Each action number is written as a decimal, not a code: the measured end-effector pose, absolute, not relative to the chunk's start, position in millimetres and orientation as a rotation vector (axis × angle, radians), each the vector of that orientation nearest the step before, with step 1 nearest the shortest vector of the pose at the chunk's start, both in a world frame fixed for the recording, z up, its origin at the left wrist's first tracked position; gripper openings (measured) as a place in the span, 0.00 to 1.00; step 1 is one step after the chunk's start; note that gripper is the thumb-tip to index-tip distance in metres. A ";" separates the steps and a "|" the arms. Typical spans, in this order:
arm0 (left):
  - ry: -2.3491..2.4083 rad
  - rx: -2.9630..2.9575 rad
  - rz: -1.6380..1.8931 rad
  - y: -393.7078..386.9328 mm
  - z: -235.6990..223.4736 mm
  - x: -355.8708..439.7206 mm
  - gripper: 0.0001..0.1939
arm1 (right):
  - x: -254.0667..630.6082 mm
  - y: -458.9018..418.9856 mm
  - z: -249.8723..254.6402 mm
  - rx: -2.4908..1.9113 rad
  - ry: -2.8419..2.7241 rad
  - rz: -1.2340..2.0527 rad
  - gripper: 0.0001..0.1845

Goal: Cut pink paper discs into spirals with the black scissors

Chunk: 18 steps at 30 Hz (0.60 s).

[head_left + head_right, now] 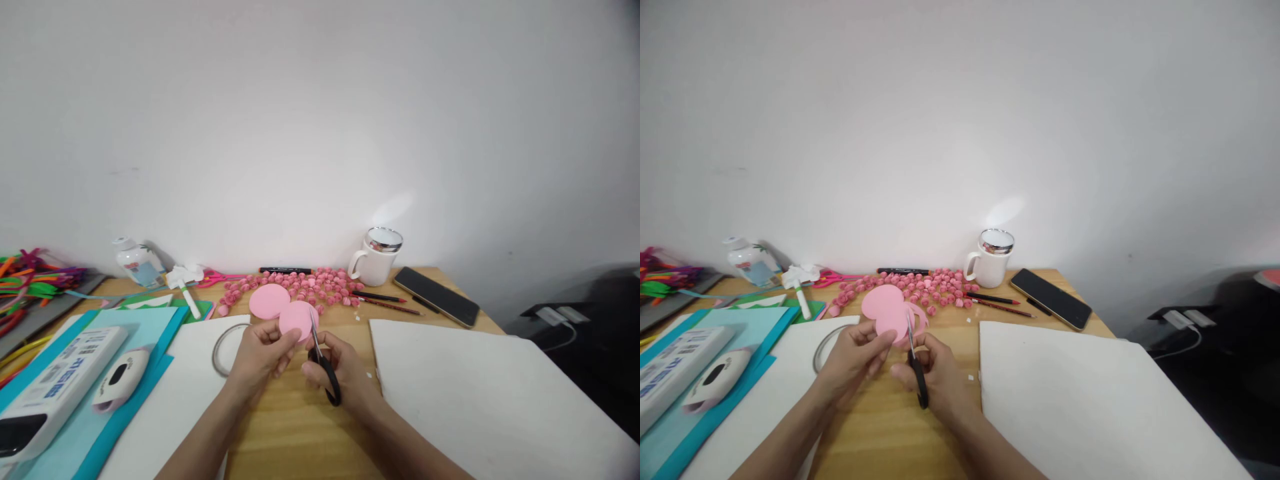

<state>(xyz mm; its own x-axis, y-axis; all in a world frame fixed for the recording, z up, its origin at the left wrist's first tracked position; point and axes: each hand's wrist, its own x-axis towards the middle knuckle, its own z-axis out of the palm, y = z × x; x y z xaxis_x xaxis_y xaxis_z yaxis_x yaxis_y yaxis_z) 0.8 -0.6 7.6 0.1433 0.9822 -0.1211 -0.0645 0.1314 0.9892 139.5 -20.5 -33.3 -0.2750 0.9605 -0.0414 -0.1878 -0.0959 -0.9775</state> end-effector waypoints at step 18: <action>1.067 1.008 1.160 1.1 10.1 0.7 0.13 | 137.0 -23.7 -35.1 -1.009 -1.207 1.573 0.18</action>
